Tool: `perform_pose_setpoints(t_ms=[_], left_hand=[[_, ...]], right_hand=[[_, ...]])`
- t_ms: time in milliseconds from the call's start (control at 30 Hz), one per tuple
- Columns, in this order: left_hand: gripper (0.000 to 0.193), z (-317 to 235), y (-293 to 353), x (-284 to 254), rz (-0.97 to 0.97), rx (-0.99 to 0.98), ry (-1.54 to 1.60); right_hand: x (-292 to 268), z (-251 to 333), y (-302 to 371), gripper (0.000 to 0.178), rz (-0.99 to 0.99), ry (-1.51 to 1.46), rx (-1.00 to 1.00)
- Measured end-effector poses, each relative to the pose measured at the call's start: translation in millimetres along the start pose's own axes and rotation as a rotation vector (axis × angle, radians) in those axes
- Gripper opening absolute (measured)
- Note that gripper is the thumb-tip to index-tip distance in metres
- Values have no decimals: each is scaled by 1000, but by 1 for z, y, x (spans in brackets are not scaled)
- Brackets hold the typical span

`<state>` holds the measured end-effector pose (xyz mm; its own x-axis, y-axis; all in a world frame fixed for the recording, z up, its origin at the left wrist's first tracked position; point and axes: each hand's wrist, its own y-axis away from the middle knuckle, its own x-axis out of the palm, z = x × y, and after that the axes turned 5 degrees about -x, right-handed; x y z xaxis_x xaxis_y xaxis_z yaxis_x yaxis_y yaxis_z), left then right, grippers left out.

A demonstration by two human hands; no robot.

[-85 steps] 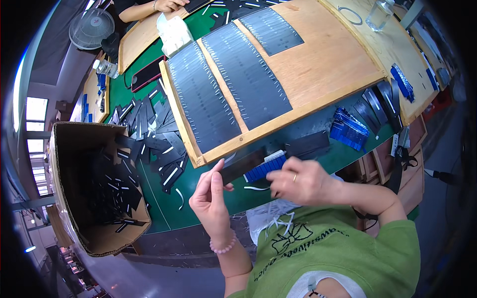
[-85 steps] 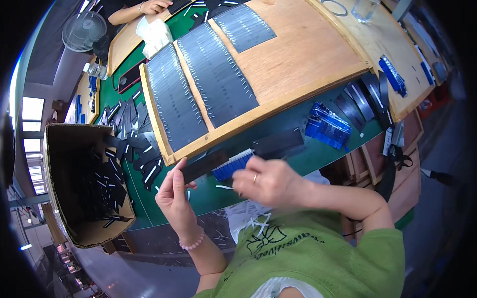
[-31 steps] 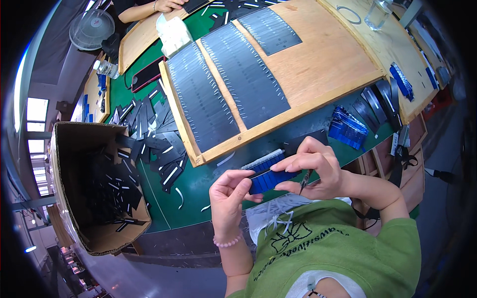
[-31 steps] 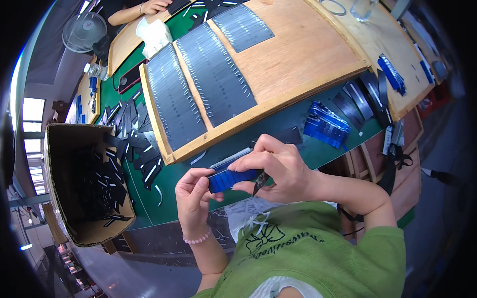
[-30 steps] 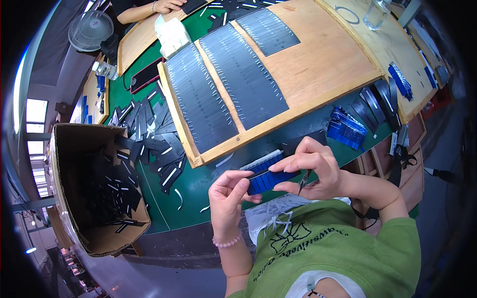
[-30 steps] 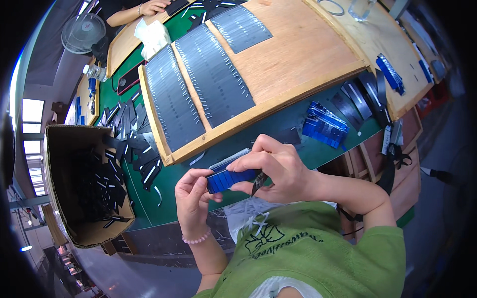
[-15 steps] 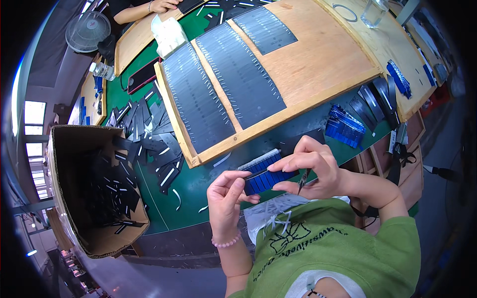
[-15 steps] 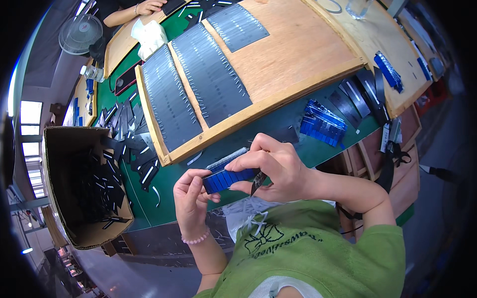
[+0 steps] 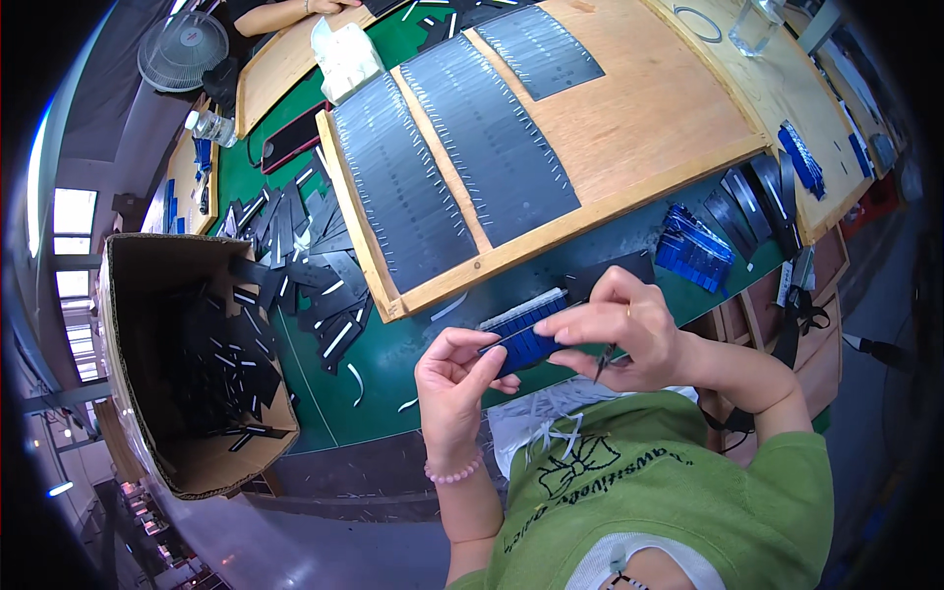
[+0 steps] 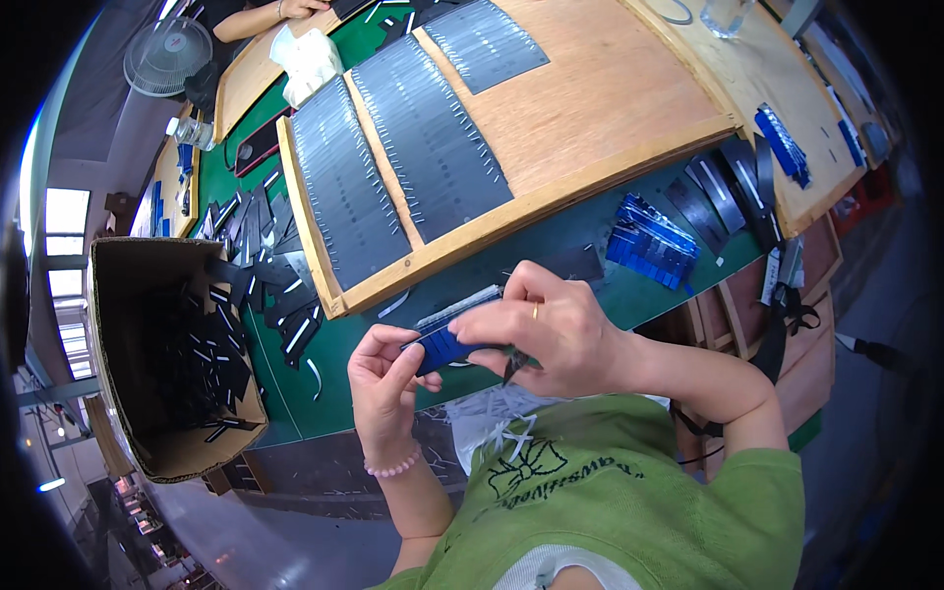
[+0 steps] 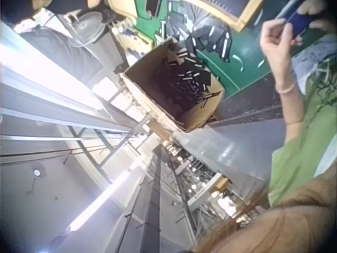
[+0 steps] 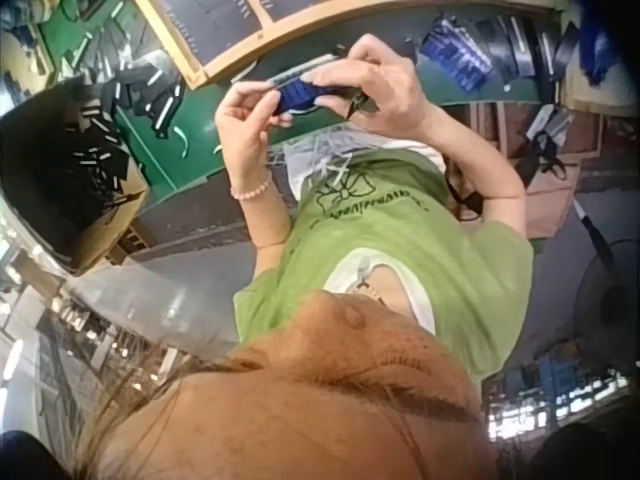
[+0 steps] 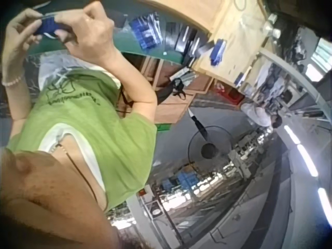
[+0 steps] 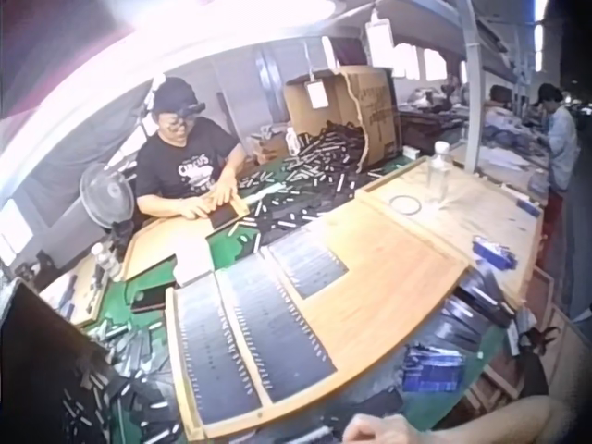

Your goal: The person peels adhesive backing from black strips and attaches the strips onto small blue solar cell components by hand.

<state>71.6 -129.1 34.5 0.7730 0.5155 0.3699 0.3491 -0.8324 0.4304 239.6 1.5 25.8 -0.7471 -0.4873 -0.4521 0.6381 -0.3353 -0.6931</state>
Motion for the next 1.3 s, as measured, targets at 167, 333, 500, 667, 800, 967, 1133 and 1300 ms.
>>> perform_pose_setpoints(t_ms=[167,333,500,667,800,967,1133,1300], left_hand=[[13,1,0,0,-1,12,9],[18,5,0,2,4,88,52],[23,5,2,-2,8,128,114],[23,6,3,-2,6,202,18],[23,4,7,4,-48,240,-63],[22,8,1,15,-288,476,-77],[7,15,1,-3,136,106,300],[21,-20,8,-20,-74,108,-269]], right_hand=[[2,-2,7,36,61,111,-95],[13,14,0,15,80,282,-210],[1,6,4,28,37,390,-89],[-4,8,-9,35,-222,20,320],[3,2,-9,22,-187,-347,694],[4,4,-5,17,-131,-368,460],[-8,21,-21,54,41,-571,273],[-32,25,-21,45,112,-471,110]])
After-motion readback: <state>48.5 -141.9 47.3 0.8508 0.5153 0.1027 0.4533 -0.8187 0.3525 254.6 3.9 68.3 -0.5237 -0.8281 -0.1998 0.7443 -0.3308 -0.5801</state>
